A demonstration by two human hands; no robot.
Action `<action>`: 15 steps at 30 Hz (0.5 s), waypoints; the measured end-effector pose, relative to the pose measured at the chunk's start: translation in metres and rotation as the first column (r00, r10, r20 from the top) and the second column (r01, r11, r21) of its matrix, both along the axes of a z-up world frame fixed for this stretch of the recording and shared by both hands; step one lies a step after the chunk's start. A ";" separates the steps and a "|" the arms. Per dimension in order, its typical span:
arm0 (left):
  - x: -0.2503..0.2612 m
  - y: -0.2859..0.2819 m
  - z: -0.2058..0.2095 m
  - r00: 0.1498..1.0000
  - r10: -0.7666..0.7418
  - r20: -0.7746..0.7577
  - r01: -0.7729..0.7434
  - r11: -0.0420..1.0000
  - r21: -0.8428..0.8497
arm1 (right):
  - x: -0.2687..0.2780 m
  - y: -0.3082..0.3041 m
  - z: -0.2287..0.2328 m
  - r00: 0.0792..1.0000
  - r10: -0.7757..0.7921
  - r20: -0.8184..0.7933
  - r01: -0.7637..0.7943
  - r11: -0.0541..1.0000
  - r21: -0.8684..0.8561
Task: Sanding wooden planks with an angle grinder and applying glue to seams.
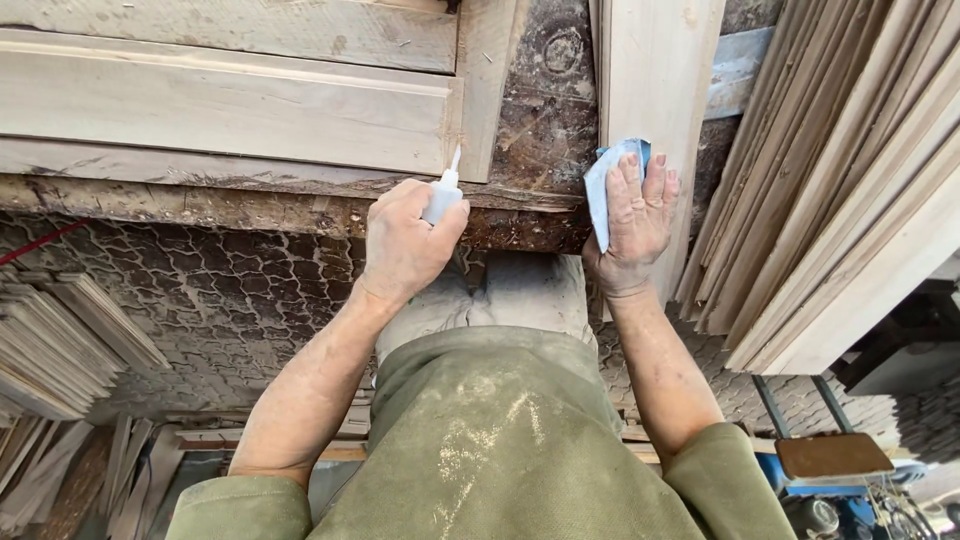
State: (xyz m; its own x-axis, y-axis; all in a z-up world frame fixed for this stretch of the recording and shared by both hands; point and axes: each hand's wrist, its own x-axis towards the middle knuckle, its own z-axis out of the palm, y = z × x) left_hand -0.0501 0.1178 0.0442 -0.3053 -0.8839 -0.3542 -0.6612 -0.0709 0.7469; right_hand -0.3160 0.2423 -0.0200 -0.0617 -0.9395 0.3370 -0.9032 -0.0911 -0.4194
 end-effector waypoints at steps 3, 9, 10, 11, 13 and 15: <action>-0.001 0.002 0.005 0.998 0.060 -0.003 -0.059 0.994 0.087 | 0.004 -0.004 0.008 0.998 -0.017 0.062 0.018 1.000 -0.004; -0.004 0.000 0.012 0.991 0.127 0.049 -0.135 0.967 0.216 | 0.004 -0.003 0.008 0.994 -0.023 0.107 0.020 1.000 0.024; -0.004 0.000 0.014 0.991 0.128 0.031 -0.132 0.968 0.212 | 0.004 -0.002 0.007 0.994 -0.023 0.106 0.021 1.000 0.022; -0.006 -0.002 0.015 0.992 0.127 0.007 -0.126 0.970 0.206 | 0.002 -0.002 0.006 0.995 -0.025 0.100 0.023 1.000 0.017; -0.006 0.000 0.014 0.991 0.135 0.007 -0.133 0.969 0.209 | 0.003 -0.005 0.008 0.994 -0.022 0.104 0.022 1.000 0.009; -0.005 0.001 0.014 0.989 0.145 0.010 -0.144 0.967 0.211 | 0.004 -0.006 0.009 0.994 -0.017 0.111 0.018 1.000 0.000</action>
State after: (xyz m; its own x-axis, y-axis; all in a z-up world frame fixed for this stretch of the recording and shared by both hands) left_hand -0.0549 0.1188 0.0585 -0.1822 -0.8246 -0.5356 -0.6283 -0.3213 0.7085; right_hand -0.3120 0.2362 -0.0109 -0.1152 -0.9375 0.3283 -0.8527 -0.0762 -0.5168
